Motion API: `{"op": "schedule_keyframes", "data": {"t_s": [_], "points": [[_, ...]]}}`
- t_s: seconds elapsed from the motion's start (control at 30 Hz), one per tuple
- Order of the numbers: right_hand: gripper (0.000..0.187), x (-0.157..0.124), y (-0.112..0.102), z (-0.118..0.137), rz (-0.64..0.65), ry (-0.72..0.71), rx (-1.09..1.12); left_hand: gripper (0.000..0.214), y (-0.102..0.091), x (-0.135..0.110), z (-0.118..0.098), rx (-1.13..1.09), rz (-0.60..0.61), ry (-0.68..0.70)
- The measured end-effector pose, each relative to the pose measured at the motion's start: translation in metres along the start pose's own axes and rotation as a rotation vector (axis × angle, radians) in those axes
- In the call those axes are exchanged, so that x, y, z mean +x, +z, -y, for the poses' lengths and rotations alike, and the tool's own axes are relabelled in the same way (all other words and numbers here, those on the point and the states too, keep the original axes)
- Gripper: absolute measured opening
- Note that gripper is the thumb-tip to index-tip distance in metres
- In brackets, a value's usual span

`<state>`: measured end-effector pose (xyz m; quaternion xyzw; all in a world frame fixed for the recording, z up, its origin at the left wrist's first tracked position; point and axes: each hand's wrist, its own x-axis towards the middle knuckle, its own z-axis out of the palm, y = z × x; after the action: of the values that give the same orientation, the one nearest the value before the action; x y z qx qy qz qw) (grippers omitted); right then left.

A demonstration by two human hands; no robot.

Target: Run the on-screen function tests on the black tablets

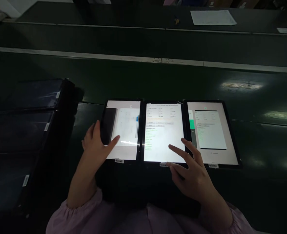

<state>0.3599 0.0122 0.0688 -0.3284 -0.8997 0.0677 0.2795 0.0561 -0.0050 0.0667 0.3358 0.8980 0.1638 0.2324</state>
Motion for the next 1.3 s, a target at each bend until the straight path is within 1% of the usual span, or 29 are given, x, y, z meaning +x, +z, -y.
{"op": "schedule_keyframes", "data": {"t_s": [0.07, 0.13, 0.2, 0.27, 0.37, 0.43, 0.57, 0.67, 0.73, 0.9, 1.0, 1.13, 1.2, 1.3], "points": [[0.021, -0.001, 0.004, -0.001, 0.000, 0.008, -0.015, 0.107, 0.005, -0.003, -0.001, 0.003, 0.022, 0.078], [0.018, -0.002, 0.008, -0.001, -0.012, 0.048, -0.036, 0.109, 0.006, -0.006, -0.001, -0.008, 0.006, 0.123], [0.016, -0.003, 0.012, -0.002, -0.041, 0.105, -0.059, 0.109, 0.002, -0.008, -0.001, -0.033, -0.022, 0.080], [0.017, -0.004, 0.016, -0.002, -0.067, 0.149, -0.072, 0.107, -0.007, -0.009, -0.002, -0.062, -0.040, 0.025], [0.018, -0.004, 0.020, -0.002, -0.084, 0.172, -0.078, 0.105, -0.019, -0.007, -0.001, -0.081, -0.037, -0.008], [0.017, -0.003, 0.019, -0.002, -0.084, 0.164, -0.077, 0.103, -0.022, -0.004, 0.000, -0.106, -0.028, -0.031], [0.018, -0.001, 0.013, -0.001, -0.065, 0.094, -0.038, 0.093, -0.021, 0.003, 0.001, -0.191, -0.010, -0.116], [0.017, -0.001, 0.008, -0.002, -0.060, 0.050, -0.013, 0.087, -0.020, 0.008, -0.002, -0.199, -0.027, -0.200], [0.016, -0.002, 0.006, -0.003, -0.071, 0.039, -0.012, 0.084, -0.021, 0.011, -0.005, -0.205, -0.042, -0.231], [0.016, -0.002, 0.005, -0.003, -0.093, 0.036, -0.006, 0.080, -0.022, 0.017, -0.006, -0.244, -0.046, -0.268], [0.017, -0.002, 0.003, 0.000, -0.082, 0.023, 0.007, 0.079, -0.019, 0.020, -0.001, -0.354, -0.050, -0.268], [0.018, -0.004, -0.001, -0.003, -0.057, 0.014, 0.006, 0.071, -0.017, 0.016, 0.000, -0.510, -0.113, -0.275], [0.017, -0.005, -0.003, -0.011, -0.099, 0.058, -0.050, 0.066, -0.017, 0.011, 0.000, -0.521, -0.129, -0.293], [0.018, -0.009, -0.008, -0.030, -0.202, 0.199, -0.216, 0.061, -0.014, 0.007, 0.005, -0.507, -0.155, -0.259]]}}
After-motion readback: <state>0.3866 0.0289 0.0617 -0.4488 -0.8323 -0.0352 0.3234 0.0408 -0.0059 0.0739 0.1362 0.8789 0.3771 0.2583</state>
